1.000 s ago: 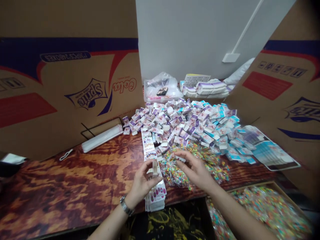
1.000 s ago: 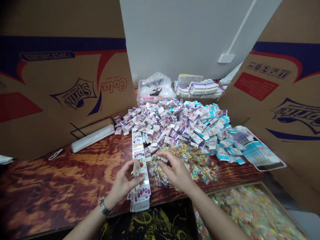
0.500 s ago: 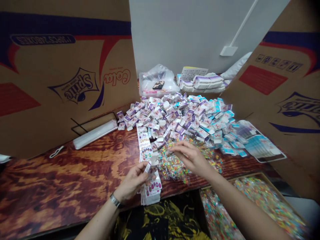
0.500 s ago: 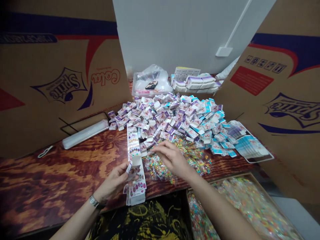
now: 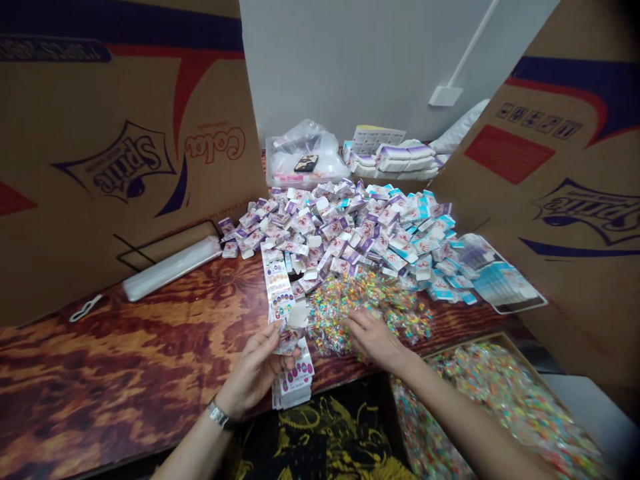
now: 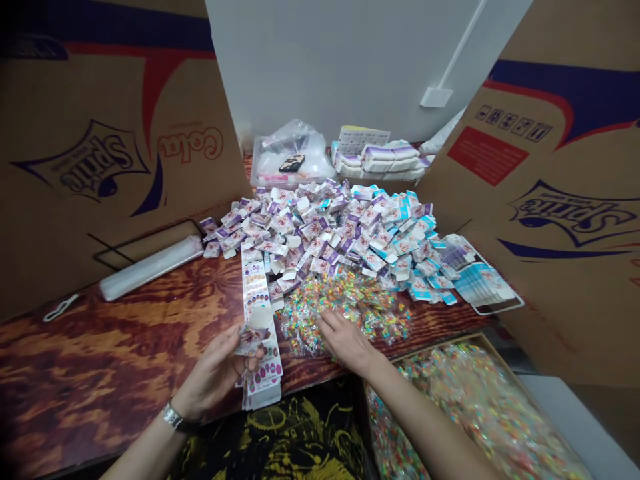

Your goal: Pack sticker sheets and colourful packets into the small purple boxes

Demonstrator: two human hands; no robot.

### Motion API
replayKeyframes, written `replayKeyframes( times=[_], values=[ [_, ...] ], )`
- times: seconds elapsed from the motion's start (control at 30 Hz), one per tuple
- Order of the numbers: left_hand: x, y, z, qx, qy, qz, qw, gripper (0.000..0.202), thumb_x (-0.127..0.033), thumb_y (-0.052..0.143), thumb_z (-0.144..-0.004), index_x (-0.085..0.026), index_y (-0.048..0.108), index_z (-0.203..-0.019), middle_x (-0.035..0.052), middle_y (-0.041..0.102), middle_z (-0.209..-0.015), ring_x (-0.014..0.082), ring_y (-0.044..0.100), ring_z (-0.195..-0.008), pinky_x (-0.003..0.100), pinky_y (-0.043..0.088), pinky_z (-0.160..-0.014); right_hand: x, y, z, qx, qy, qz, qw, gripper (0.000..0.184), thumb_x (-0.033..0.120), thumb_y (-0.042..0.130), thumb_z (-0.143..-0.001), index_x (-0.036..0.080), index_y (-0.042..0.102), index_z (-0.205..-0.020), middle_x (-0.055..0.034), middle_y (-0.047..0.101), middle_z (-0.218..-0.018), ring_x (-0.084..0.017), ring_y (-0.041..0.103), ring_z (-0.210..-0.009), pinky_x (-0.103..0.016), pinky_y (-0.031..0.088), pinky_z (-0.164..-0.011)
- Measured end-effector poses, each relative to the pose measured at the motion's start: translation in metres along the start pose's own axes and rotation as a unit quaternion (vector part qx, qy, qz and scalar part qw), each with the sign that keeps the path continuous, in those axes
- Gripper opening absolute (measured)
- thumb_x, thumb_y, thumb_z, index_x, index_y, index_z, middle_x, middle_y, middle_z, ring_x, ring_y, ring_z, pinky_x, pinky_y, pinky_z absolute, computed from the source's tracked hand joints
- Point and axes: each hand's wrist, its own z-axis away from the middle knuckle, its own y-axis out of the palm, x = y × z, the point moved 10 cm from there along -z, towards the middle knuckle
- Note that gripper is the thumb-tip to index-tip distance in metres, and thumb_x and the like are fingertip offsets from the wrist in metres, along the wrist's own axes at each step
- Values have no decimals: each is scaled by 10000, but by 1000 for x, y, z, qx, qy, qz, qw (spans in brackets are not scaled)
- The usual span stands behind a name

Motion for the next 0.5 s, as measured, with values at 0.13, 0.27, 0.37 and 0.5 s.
replayKeyframes(
  times=[0.13, 0.27, 0.37, 0.5],
  values=[
    [4, 0, -2, -1, -5, 10, 1000, 191, -273, 629, -810, -136, 611, -942, 66, 630, -816, 155, 616, -687, 219, 475, -543, 4, 19, 16, 40, -35, 16, 998, 217, 197, 534, -854, 146, 584, -1059, -121, 620, -1037, -227, 562, -988, -375, 508, -823],
    [9, 4, -6, 1, -13, 10, 1000, 197, -265, 643, -800, -131, 609, -941, 61, 621, -815, 156, 622, -680, 215, 476, -528, -7, 28, 11, 64, -15, 3, 998, 175, 120, 460, -881, 166, 608, -963, -79, 629, -968, -186, 580, -899, -319, 513, -769],
    [9, 6, -6, -1, -12, 7, 1000, 185, -270, 639, -803, -134, 609, -925, 59, 616, -841, 146, 623, -676, 205, 475, -522, -12, 28, 4, 60, -12, -11, 998, 149, 168, 479, -884, 183, 611, -952, -62, 627, -955, -172, 586, -866, -299, 508, -748],
    [7, 5, -4, -1, -9, 7, 1000, 171, -272, 631, -811, -138, 613, -916, 55, 613, -848, 141, 625, -681, 195, 472, -519, -19, 18, -3, 38, 6, -39, 999, 142, 164, 474, -889, 192, 611, -915, -46, 627, -912, -146, 593, -807, -258, 498, -706]
  ],
)
